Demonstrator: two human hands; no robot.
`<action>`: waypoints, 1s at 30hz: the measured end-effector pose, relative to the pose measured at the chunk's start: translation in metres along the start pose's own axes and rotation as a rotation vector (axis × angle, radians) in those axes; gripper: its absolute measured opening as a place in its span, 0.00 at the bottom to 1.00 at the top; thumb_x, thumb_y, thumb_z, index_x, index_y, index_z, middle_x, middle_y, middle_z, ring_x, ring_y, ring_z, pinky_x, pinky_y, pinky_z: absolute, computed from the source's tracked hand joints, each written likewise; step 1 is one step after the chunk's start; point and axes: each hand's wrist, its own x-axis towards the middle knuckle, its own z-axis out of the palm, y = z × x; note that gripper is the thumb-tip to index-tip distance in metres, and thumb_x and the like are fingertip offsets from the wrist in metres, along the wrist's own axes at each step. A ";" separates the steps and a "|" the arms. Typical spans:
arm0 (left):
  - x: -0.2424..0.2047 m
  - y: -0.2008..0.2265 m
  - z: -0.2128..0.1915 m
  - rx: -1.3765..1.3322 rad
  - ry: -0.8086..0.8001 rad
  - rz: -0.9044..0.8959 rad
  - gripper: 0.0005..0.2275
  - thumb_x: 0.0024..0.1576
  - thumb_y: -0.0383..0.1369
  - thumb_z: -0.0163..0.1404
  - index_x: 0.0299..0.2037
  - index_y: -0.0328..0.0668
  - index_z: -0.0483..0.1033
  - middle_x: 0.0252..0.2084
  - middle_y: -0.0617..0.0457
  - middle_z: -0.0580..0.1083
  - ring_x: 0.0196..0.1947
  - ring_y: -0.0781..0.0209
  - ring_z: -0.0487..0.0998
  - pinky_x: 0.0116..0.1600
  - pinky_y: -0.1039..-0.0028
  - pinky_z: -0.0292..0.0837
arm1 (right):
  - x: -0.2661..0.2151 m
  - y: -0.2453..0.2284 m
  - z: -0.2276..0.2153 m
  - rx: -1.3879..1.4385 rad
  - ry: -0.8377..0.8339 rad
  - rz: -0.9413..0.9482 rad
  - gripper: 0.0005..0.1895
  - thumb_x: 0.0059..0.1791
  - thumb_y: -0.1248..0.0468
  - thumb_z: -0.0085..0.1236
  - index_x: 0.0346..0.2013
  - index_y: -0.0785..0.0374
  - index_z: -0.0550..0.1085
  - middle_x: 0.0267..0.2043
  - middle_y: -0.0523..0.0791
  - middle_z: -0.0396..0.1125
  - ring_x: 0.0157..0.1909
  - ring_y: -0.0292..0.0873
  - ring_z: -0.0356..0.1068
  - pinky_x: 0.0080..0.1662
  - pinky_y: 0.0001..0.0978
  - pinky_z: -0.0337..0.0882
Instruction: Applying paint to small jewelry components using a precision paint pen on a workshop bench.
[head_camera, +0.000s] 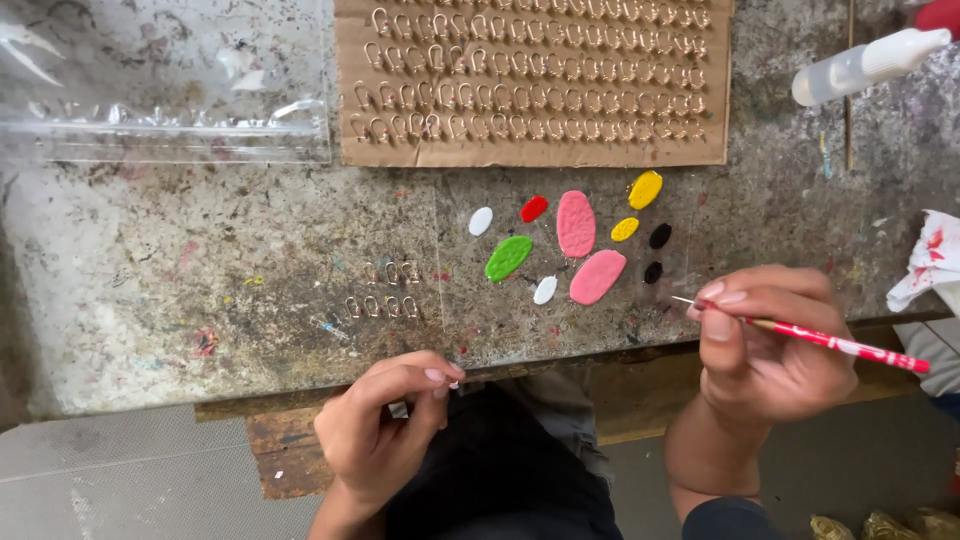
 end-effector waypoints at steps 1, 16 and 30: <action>0.000 0.001 -0.001 -0.015 -0.009 -0.021 0.04 0.59 0.19 0.50 0.40 0.34 0.71 0.37 0.39 0.81 0.21 0.67 0.81 0.27 0.86 0.75 | -0.001 -0.006 0.004 0.052 0.029 0.053 0.10 0.53 0.66 0.59 0.37 0.68 0.67 0.35 0.54 0.62 0.30 0.44 0.68 0.36 0.27 0.75; -0.001 0.006 -0.019 -0.045 -0.117 -0.011 0.04 0.64 0.21 0.49 0.47 0.35 0.71 0.43 0.45 0.80 0.42 0.57 0.85 0.44 0.78 0.80 | -0.003 -0.090 0.063 0.309 -0.603 0.051 0.06 0.48 0.73 0.57 0.33 0.63 0.67 0.32 0.49 0.68 0.37 0.46 0.82 0.43 0.28 0.84; 0.003 0.007 -0.024 0.035 -0.131 -0.016 0.04 0.63 0.20 0.51 0.44 0.36 0.73 0.43 0.49 0.79 0.41 0.61 0.84 0.45 0.79 0.79 | -0.015 -0.081 0.066 0.152 -0.585 -0.073 0.04 0.49 0.71 0.59 0.32 0.63 0.72 0.34 0.49 0.74 0.37 0.43 0.83 0.42 0.23 0.80</action>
